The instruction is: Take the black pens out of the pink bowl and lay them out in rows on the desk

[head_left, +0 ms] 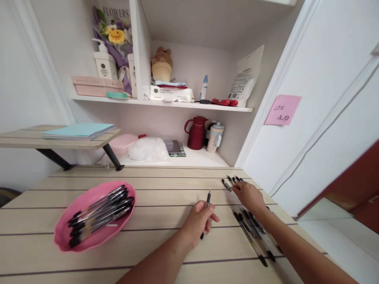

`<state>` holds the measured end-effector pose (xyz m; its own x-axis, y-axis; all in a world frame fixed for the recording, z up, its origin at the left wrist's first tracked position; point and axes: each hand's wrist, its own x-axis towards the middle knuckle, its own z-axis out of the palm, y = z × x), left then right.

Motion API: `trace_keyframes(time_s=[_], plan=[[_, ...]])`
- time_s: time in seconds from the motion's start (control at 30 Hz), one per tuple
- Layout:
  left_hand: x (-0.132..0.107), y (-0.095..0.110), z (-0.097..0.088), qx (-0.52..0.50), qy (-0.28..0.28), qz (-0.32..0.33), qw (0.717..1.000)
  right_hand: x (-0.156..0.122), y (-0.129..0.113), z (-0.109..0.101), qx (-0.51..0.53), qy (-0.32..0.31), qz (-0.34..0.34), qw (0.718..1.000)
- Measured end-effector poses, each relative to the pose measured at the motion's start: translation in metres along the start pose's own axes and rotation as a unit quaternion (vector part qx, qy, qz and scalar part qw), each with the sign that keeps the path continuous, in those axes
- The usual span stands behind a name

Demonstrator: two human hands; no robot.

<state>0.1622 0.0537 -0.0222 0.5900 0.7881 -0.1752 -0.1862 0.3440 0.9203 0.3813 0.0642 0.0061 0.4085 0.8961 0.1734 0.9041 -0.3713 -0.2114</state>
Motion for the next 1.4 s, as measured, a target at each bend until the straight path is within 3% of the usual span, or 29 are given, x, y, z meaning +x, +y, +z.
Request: trace_keyframes(time_s=[0.07, 0.2, 0.27, 0.37, 0.67, 0.83, 0.97, 1.07, 1.2, 1.4], plan=[[0.001, -0.002, 0.0, -0.059, 0.013, 0.009, 0.998, -0.019, -0.011, -0.004, 0.106, -0.022, -0.018, 0.994], [0.002, -0.002, 0.003, -0.231, 0.016, 0.044, 0.972, -0.069, -0.047, -0.001, 0.315, -0.195, -0.081, 0.925], [0.001, -0.001, 0.003, -0.293, 0.01, 0.053, 0.955, -0.087, -0.064, 0.003, 0.337, -0.179, -0.125, 0.916], [0.001, 0.002, 0.001, -0.334, 0.012, 0.056, 0.941, -0.098, -0.081, 0.008, 0.328, -0.112, -0.157, 0.925], [0.01, 0.001, -0.006, -0.35, 0.015, 0.06, 0.935, -0.068, -0.087, 0.002, 0.234, -0.066, -0.158, 0.957], [0.013, -0.002, -0.005, -0.353, 0.028, 0.063, 0.933, -0.073, -0.095, 0.004, 0.237, -0.08, -0.189, 0.95], [0.013, 0.001, -0.008, -0.343, 0.025, 0.062, 0.937, -0.065, -0.098, 0.001, 0.171, -0.085, -0.209, 0.959], [0.013, 0.003, -0.011, -0.335, 0.031, 0.049, 0.941, -0.035, -0.084, -0.004, 0.056, -0.067, -0.126, 0.988], [0.013, 0.002, -0.015, -0.309, 0.044, 0.027, 0.95, 0.007, -0.05, -0.001, -0.015, -0.045, -0.047, 0.998], [0.013, 0.002, -0.015, -0.296, 0.033, 0.032, 0.954, 0.025, -0.021, 0.021, -0.065, -0.061, -0.003, 0.996]])
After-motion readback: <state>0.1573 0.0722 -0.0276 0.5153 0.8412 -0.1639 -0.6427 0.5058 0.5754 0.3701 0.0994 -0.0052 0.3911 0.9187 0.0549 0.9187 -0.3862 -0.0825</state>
